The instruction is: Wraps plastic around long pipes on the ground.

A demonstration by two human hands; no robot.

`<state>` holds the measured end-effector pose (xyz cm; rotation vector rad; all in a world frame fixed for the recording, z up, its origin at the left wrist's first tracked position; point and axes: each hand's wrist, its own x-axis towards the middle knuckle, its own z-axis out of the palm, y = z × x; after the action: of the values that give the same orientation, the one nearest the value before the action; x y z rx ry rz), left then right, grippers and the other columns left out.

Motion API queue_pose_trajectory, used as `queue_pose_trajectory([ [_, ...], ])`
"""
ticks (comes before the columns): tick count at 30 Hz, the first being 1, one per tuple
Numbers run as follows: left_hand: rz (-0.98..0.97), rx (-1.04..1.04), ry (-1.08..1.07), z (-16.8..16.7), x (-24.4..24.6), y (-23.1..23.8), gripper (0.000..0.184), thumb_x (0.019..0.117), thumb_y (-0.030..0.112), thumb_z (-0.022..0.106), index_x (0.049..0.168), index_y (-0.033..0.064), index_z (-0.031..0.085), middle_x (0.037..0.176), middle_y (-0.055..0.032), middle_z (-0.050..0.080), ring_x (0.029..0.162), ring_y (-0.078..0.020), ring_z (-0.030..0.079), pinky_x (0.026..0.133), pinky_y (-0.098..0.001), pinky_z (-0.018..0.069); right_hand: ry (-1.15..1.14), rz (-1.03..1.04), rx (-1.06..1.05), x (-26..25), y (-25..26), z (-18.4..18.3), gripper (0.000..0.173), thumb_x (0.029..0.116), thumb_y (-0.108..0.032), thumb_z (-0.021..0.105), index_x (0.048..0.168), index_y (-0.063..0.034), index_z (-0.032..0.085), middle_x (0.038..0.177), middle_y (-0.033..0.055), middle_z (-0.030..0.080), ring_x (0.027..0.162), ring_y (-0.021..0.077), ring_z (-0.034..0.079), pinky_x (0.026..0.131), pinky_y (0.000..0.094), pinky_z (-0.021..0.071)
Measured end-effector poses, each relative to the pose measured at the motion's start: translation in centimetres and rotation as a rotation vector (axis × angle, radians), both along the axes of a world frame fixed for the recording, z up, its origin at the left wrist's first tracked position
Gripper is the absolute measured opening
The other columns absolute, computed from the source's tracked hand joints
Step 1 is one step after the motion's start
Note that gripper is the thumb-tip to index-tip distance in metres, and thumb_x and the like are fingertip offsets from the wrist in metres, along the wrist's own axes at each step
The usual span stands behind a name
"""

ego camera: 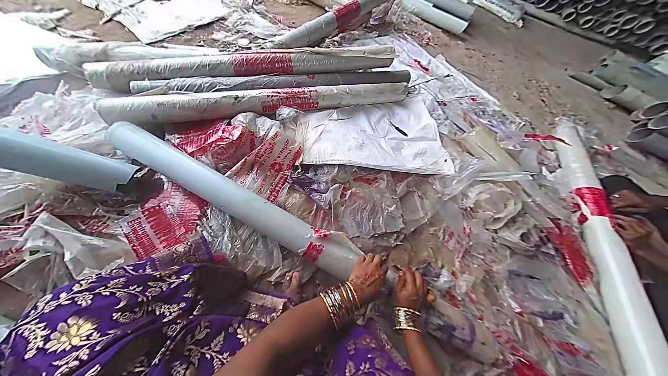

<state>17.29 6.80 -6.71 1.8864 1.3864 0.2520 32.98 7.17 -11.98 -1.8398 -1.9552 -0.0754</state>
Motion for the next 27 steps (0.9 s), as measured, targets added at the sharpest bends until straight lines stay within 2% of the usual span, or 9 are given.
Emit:
queue_pose_trajectory([
  [7,0.083,-0.164,-0.085,-0.4,-0.5,3.3,0.037,0.0944,0.019,0.071,0.125,-0.0022,0.068,0.14,-0.0263,0.058,0.137,-0.0421,0.049,0.112,-0.0579,0.038,-0.017,-0.029,-0.111,-0.3,1.9,1.2,0.027,0.1019,-0.011,0.053,0.112,0.0029,0.074,0.117,0.0314,0.069,0.114,0.0524,0.063,0.096,0.0735,0.0388],
  [11,0.068,-0.107,-0.185,-1.9,-0.9,3.7,0.028,0.098,0.017,0.065,0.118,-0.0002,0.072,0.136,-0.025,0.061,0.135,-0.04,0.05,0.114,-0.0583,0.0324,-0.014,-0.106,-0.307,-0.9,2.3,2.7,0.027,0.1014,-0.008,0.054,0.119,0.0004,0.073,0.13,0.0321,0.063,0.123,0.0496,0.059,0.101,0.0693,0.0397],
  [14,0.058,-0.09,-0.19,-2.1,-1.1,3.4,0.027,0.0997,0.015,0.06,0.118,-0.0003,0.071,0.134,-0.0242,0.062,0.134,-0.0389,0.052,0.114,-0.0583,0.0321,0.029,-0.162,-0.536,-1.8,2.2,5.8,0.032,0.0993,0.0,0.053,0.127,0.0016,0.069,0.137,0.032,0.057,0.129,0.0448,0.056,0.109,0.0549,0.0433],
  [16,0.067,-0.052,-0.199,-2.5,-1.0,3.6,0.024,0.0995,0.014,0.06,0.116,0.0009,0.073,0.13,-0.0222,0.065,0.131,-0.0377,0.055,0.112,-0.0577,0.0354,0.043,-0.185,-0.679,-2.5,2.5,7.9,0.031,0.1014,-0.002,0.053,0.128,0.002,0.068,0.137,0.0295,0.059,0.13,0.0411,0.056,0.112,0.0498,0.0418],
  [19,0.09,0.068,-0.234,-3.4,-0.6,2.4,0.015,0.0952,0.01,0.067,0.103,0.0015,0.077,0.117,-0.0205,0.069,0.12,-0.038,0.06,0.102,-0.0581,0.0417,0.065,-0.237,-0.865,-2.9,2.3,8.3,0.031,0.1059,-0.016,0.054,0.131,-0.0023,0.067,0.119,0.0212,0.072,0.108,0.0327,0.071,0.099,0.0488,0.0521],
  [21,0.09,0.064,-0.228,-3.2,-0.8,2.3,0.016,0.0952,0.01,0.066,0.104,0.0015,0.076,0.119,-0.0198,0.069,0.121,-0.037,0.059,0.103,-0.0572,0.0413,0.068,-0.218,-0.926,-3.4,2.5,8.2,0.034,0.1084,-0.021,0.05,0.135,-0.0051,0.064,0.109,0.0182,0.074,0.094,0.0286,0.074,0.09,0.0459,0.0568],
  [22,0.089,0.047,-0.225,-2.9,-0.9,2.4,0.018,0.0962,0.011,0.063,0.106,0.001,0.076,0.123,-0.0198,0.068,0.124,-0.0366,0.058,0.105,-0.0568,0.0399,0.036,-0.202,-0.933,-3.8,2.6,8.4,0.035,0.109,-0.022,0.048,0.136,-0.0069,0.064,0.11,0.0178,0.074,0.094,0.029,0.073,0.089,0.0468,0.0558],
  [25,0.077,0.036,-0.233,-2.4,-1.1,2.5,0.024,0.0962,0.011,0.06,0.111,-0.0012,0.074,0.13,-0.0221,0.066,0.13,-0.0387,0.055,0.11,-0.0582,0.0356,-0.058,-0.187,-0.936,-4.4,2.6,9.1,0.039,0.1095,-0.022,0.045,0.145,-0.0131,0.06,0.133,0.0207,0.067,0.122,0.0378,0.064,0.105,0.0556,0.0452],
  [27,0.062,0.054,-0.219,-2.3,-1.1,2.4,0.023,0.0952,0.01,0.061,0.11,-0.0012,0.074,0.129,-0.022,0.066,0.13,-0.0392,0.055,0.109,-0.0593,0.0365,-0.093,-0.188,-0.926,-4.6,2.7,8.8,0.04,0.1098,-0.022,0.045,0.147,-0.0151,0.058,0.138,0.0195,0.065,0.129,0.0382,0.06,0.108,0.0561,0.0431],
])
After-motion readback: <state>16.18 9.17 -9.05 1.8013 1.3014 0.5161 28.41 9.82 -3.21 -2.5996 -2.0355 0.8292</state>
